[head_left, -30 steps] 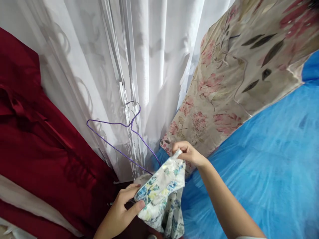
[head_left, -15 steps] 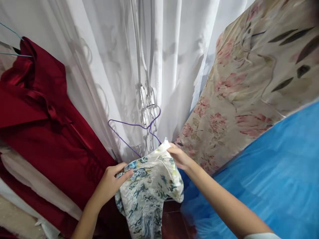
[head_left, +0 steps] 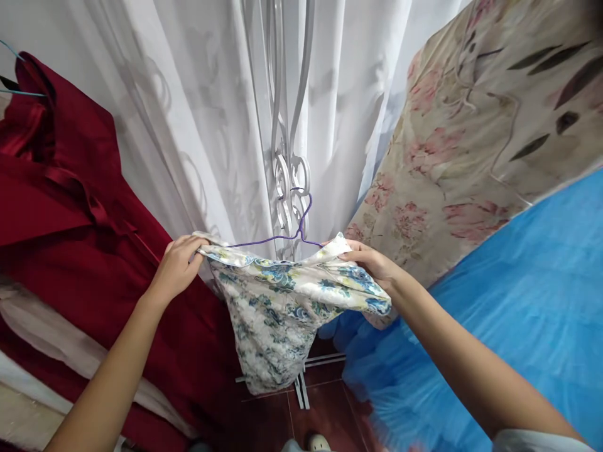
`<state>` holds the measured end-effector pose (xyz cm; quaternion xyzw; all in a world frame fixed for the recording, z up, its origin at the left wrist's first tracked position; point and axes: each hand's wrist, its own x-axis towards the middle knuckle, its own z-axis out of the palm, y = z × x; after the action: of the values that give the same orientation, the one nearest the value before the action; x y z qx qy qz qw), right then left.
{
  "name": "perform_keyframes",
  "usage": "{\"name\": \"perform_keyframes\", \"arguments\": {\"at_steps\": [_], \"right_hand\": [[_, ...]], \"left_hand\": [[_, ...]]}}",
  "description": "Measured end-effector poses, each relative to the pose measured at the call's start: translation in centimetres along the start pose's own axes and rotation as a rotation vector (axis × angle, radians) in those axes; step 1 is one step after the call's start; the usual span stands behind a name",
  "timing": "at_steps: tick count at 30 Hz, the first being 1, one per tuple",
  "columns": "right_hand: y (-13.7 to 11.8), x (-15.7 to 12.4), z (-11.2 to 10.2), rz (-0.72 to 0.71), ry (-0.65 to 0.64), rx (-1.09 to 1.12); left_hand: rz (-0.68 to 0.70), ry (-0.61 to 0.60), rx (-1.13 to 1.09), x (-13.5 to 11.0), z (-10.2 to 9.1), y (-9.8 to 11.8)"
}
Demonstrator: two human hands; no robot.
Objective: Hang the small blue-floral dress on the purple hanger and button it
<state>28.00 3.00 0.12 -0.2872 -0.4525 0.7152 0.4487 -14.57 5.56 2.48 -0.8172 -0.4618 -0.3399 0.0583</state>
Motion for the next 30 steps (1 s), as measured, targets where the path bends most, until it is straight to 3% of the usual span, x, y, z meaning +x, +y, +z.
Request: {"name": "perform_keyframes", "arguments": {"at_steps": [3, 6, 12, 15, 20, 22, 25, 28, 30], "right_hand": [[-0.4, 0.0, -0.5, 0.028, -0.017, -0.05], [-0.7, -0.8, -0.9, 0.005, -0.006, -0.213], [2.1, -4.5, -2.9, -0.314, 0.223, -0.62], [3.1, -5.4, -4.3, -0.264, 0.248, -0.566], [0.6, -5.7, -5.2, -0.249, 0.325, -0.274], [0.1, -6.4, -5.9, -0.28, 0.377, -0.237], [1.1, -8.9, -8.0, -0.284, 0.44, -0.241], [2.9, -12.3, -10.9, -0.263, 0.486, -0.257], [3.7, -14.2, -12.4, -0.242, 0.513, -0.278]], "left_hand": [[-0.03, 0.114, -0.24, 2.5, 0.2, 3.3], [-0.091, 0.029, -0.37, 3.3, 1.5, 5.6], [-0.302, -0.025, -0.036, 1.8, 3.7, 6.5], [-0.261, -0.004, -0.015, 1.4, 3.5, 8.5], [-0.082, 0.132, 0.015, 3.5, 2.1, 14.3], [-0.047, 0.129, 0.006, 4.3, 2.1, 15.7], [-0.072, 0.007, -0.016, 4.0, 2.8, 15.6], [-0.231, -0.167, 0.021, 1.7, 4.2, 13.9], [-0.293, -0.203, 0.022, 0.0, 5.0, 13.1]]}}
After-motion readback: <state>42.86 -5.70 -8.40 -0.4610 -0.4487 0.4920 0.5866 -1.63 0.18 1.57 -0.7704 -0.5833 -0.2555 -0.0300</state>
